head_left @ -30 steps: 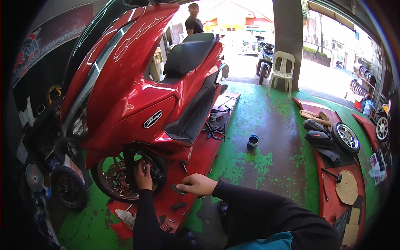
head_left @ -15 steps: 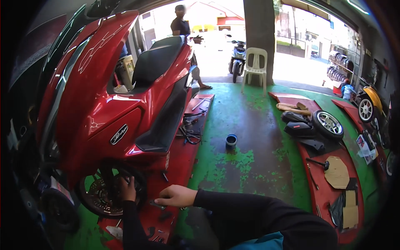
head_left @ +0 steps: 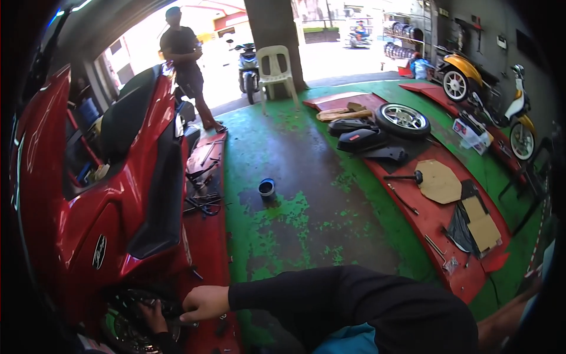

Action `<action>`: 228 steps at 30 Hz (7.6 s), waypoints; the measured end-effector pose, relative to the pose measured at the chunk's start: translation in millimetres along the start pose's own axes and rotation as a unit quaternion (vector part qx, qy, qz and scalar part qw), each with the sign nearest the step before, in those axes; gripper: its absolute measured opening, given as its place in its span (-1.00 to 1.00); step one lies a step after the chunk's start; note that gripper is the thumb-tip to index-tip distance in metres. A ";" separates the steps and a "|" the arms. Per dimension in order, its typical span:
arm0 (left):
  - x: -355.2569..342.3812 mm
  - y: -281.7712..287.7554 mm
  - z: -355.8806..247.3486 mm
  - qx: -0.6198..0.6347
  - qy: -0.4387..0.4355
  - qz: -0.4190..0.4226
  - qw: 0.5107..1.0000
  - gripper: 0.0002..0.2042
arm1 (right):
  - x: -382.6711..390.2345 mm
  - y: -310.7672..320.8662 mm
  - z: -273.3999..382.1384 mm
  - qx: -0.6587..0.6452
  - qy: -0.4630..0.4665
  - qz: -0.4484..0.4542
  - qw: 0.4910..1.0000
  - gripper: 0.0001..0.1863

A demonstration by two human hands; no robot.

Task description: Servicing and reinstalling a motorcycle front brake caliper.

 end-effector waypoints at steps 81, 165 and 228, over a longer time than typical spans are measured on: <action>60.5 -27.4 -15.1 0.401 0.211 0.081 0.888 -0.26 | -91.7 -80.9 -104.7 -0.420 -0.289 0.271 0.817 -0.40; 76.4 -14.4 -106.2 0.333 0.109 -0.001 0.937 -0.34 | -97.9 -41.5 -52.5 -0.370 -0.114 -0.088 0.918 -0.81; 69.9 -24.2 -86.2 0.299 0.034 -0.051 0.952 -0.53 | -99.8 -41.3 -67.8 -0.142 0.018 -0.116 0.983 -0.60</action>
Point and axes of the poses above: each hand's wrist, its own x-axis away from the middle knuckle, its own y-axis out of the back of the hand, z = x × y, the point moved 5 cm from there along -x, towards the middle knuckle, and after that the axes turned 1 degree about -z, right-handed, at the moved point
